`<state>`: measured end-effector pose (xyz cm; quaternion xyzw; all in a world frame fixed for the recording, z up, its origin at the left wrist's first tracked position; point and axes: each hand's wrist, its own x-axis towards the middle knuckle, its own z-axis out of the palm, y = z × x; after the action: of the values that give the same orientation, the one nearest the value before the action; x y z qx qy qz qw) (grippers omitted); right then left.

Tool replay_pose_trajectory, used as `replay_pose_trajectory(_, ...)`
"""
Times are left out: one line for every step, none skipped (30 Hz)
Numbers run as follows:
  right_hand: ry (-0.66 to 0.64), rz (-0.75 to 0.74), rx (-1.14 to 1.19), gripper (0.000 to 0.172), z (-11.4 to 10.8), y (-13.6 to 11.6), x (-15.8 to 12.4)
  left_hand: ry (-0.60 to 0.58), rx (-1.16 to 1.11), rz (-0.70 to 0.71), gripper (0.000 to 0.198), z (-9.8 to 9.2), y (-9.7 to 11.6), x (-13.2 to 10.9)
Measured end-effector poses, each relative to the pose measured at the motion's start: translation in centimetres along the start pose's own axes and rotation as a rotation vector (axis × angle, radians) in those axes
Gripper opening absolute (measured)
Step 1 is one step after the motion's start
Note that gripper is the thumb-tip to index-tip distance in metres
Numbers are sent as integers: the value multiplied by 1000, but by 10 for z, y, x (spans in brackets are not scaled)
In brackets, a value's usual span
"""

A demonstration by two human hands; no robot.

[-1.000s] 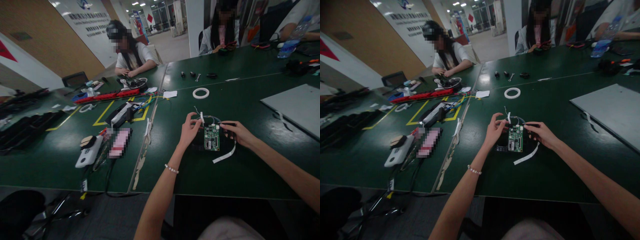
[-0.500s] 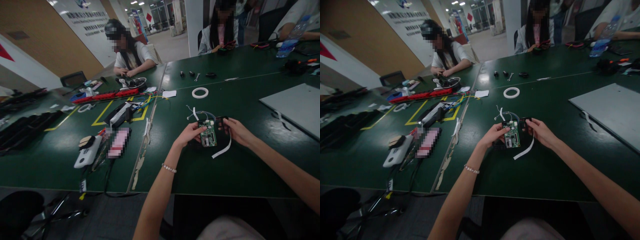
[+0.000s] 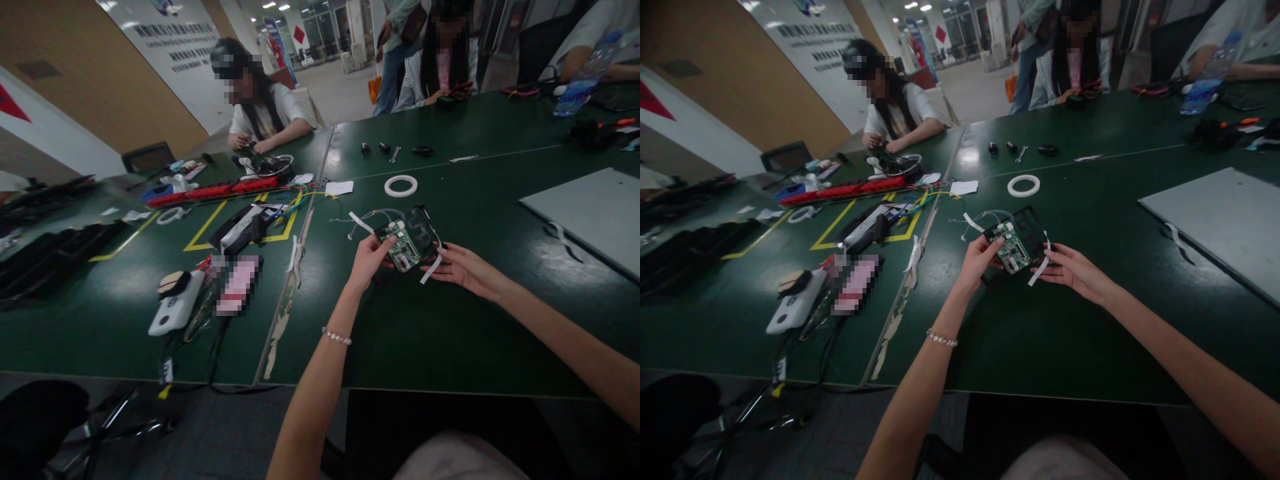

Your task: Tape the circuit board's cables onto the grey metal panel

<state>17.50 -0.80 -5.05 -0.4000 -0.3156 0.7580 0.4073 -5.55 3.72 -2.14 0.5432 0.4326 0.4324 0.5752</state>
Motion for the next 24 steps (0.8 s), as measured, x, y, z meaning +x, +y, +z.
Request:
replay_pose_trajectory(15, 2, -5, 49, 0, 2, 0, -7, 0, 0, 36, 0, 0, 0)
replay_pose_trajectory(29, 5, -19, 50, 1, 3, 1, -13, 0, -1, 35, 1, 0, 0)
replay_pose_trajectory(39, 9, -37, 51, 0, 4, 0, -16, 3, -2, 35, 1, 0, -1)
replay_pose_trajectory(44, 11, -56, 51, 0, 4, 0, -17, 8, -3, 34, 1, 0, -1)
replay_pose_trajectory(45, 10, -73, 50, 0, 4, 0, -17, 14, -3, 34, 1, 0, -1)
replay_pose_trajectory(44, 2, -85, 49, -1, 4, -1, -16, 17, -3, 33, 1, 1, -1)
replay_pose_trajectory(41, -7, -95, 49, -2, 3, -1, -14, 17, -3, 33, 1, 1, 0)
replay_pose_trajectory(42, -18, -101, 48, -2, 3, -1, -10, 15, -4, 32, 1, 1, 0)
replay_pose_trajectory(49, -29, -105, 47, -3, 2, -1, -7, 12, -6, 32, 1, 1, 0)
replay_pose_trajectory(60, -36, -104, 46, -3, 2, -1, -4, 10, -7, 33, 1, 1, 0)
replay_pose_trajectory(72, -40, -98, 45, -4, 2, 0, -1, 9, -7, 33, 1, 1, 0)
replay_pose_trajectory(82, -41, -89, 44, -4, 3, 0, 1, 8, -6, 33, 1, 1, 1)
replay_pose_trajectory(87, -40, -79, 43, -4, 3, 0, 4, 6, -5, 33, 1, 1, 1)
replay_pose_trajectory(88, -41, -69, 42, -3, 4, 0, 7, 3, -4, 34, 1, 0, 1)
replay_pose_trajectory(79, -35, -62, 42, -3, 4, 0, 12, -2, -2, 35, 1, 0, 2)
replay_pose_trajectory(73, -34, -57, 42, -1, 4, -1, 16, -6, -2, 35, 1, -1, 2)
replay_pose_trajectory(69, -34, -53, 43, 0, 5, -1, 18, -8, -1, 36, 0, -1, 2)
replay_pose_trajectory(68, -36, -46, 43, 1, 5, -2, 18, -7, -1, 36, 0, -2, 3)
replay_pose_trajectory(71, -41, -33, 44, 3, 5, -2, 16, -5, -1, 37, 0, -2, 3)
replay_pose_trajectory(75, -44, -14, 43, 4, 5, -3, 14, -3, -1, 37, 0, -3, 3)
replay_pose_trajectory(78, -47, 11, 41, 4, 5, -3, 11, 0, 1, 37, 0, -3, 3)
replay_pose_trajectory(81, -48, 36, 38, 5, 5, -2, 10, 4, 4, 37, 0, -4, 4)
replay_pose_trajectory(84, -46, 56, 36, 5, 5, -2, 13, 9, 10, 37, 0, -4, 4)
replay_pose_trajectory(92, -47, 69, 34, 5, 5, -2, 17, 14, 16, 37, 0, -5, 4)
